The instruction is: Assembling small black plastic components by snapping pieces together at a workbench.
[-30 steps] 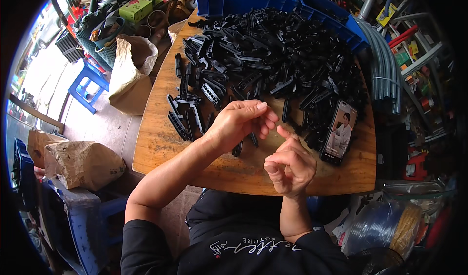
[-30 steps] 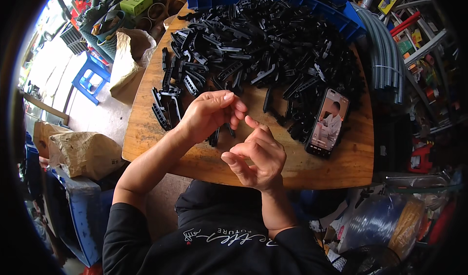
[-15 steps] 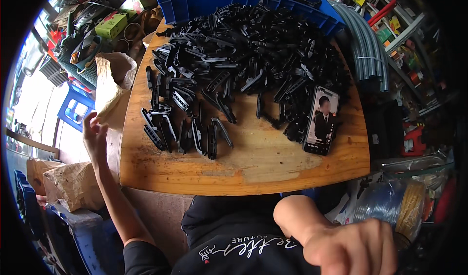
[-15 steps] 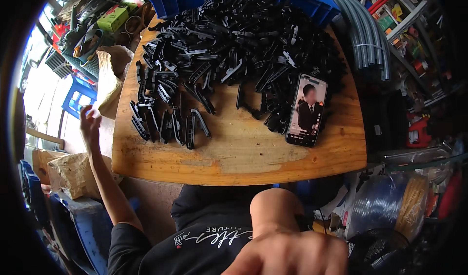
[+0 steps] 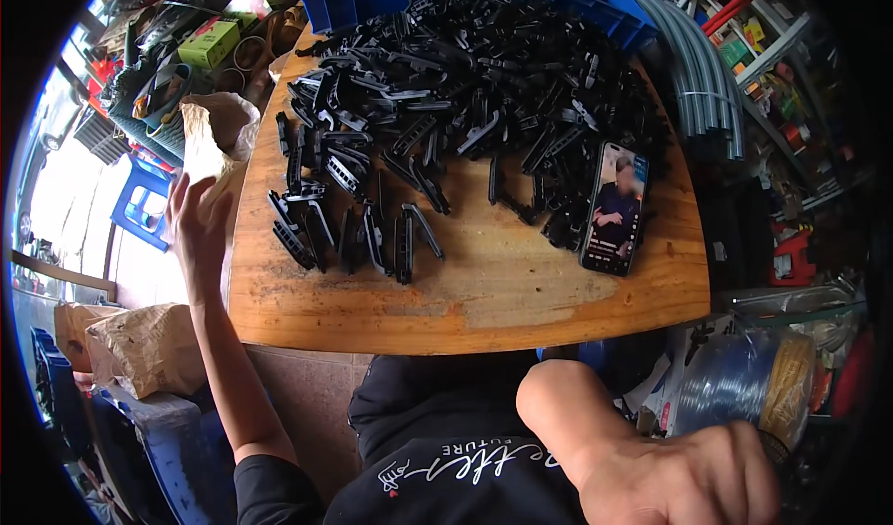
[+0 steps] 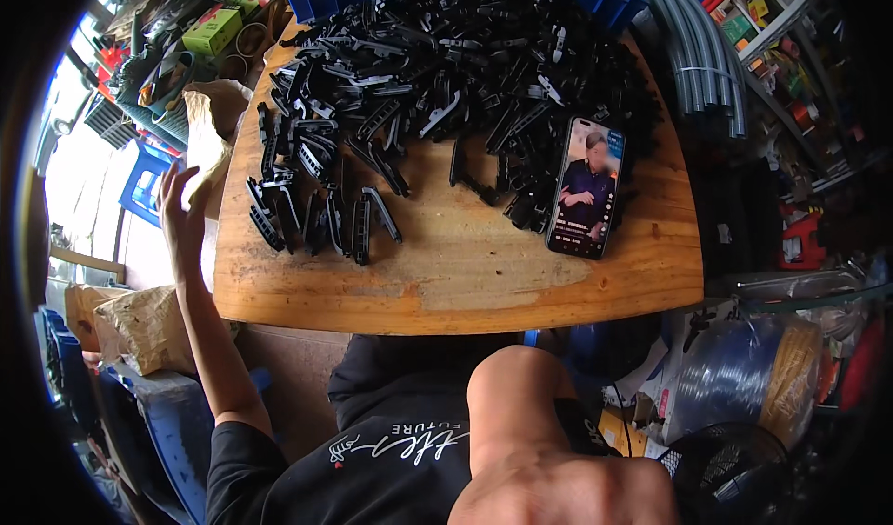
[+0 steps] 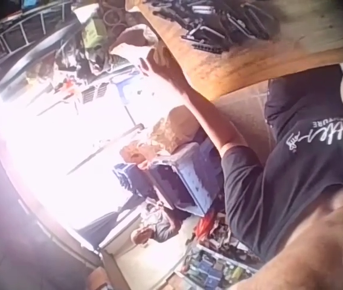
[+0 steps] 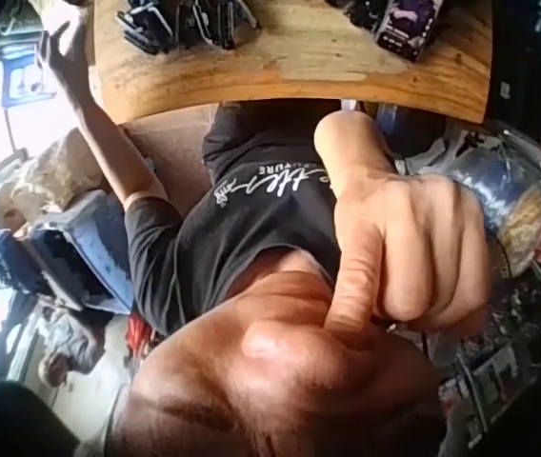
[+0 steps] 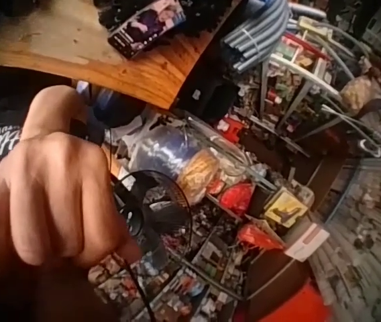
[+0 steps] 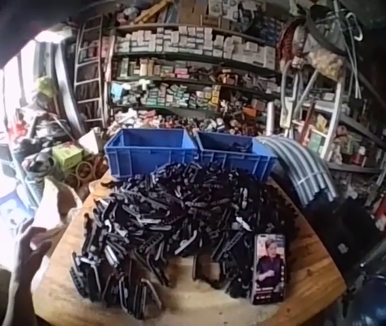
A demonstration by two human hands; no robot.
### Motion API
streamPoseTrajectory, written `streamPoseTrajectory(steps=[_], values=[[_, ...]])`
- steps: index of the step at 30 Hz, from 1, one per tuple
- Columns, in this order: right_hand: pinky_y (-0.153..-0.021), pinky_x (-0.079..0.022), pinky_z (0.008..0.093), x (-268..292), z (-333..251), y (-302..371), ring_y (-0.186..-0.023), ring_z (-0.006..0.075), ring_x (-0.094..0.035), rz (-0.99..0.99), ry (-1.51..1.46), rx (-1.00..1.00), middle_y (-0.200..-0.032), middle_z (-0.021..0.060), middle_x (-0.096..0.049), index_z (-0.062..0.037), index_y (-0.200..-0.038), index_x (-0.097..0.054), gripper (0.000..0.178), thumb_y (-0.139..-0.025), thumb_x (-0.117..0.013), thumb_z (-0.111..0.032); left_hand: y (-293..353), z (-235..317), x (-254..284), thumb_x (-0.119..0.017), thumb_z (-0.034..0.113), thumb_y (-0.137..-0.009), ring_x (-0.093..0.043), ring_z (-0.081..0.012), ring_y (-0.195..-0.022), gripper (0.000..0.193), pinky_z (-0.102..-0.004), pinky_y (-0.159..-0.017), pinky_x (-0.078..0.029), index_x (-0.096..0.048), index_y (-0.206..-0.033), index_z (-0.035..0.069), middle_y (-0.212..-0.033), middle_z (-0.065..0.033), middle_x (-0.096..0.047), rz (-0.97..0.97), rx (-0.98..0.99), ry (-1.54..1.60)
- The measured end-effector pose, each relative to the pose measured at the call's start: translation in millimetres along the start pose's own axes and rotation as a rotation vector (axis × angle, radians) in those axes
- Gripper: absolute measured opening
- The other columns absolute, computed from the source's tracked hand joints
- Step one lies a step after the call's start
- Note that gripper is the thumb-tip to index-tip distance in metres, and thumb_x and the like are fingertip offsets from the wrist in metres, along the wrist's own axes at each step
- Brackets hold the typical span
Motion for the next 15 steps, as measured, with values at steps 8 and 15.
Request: streamPoseTrajectory(steps=[8, 15], values=[[-0.067, -0.051, 0.0386, 9.0, 9.5, -7.0, -0.049, 0.0155, -0.042, 0.047, -0.117, -0.038, -0.053, 0.0032, -0.044, -0.0054, -0.052, -0.049, 0.031, -0.083, -0.048, 0.001, -24.8, 156.1, -17.2, -0.068, 0.007, -0.075, -0.057, -0.0292, -0.109, 0.014, -0.0387, -0.093, -0.044, -0.067, -0.088, 0.004, -0.108, -0.0113, -0.065, -0.098, -0.45, 0.507], [-0.075, -0.055, 0.0406, 13.9, 15.0, -24.5, -0.048, 0.0164, -0.044, -0.768, 0.787, 1.498, -0.054, 0.0039, -0.046, -0.0047, -0.052, -0.049, 0.02, -0.065, -0.048, 0.01, 6.5, 186.9, -62.9, -0.069, 0.005, -0.071, -0.053, -0.0294, -0.109, 0.019, -0.0396, -0.093, -0.042, -0.063, -0.088, 0.005, -0.106, -0.0089, -0.061, -0.213, -0.675, 0.551]])
Point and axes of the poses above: each hand's wrist, its own y-axis away from the middle knuckle, its own x-axis out of the back of the hand, z = x × y, the point moved 1 cm from there along -y, towards the middle knuckle
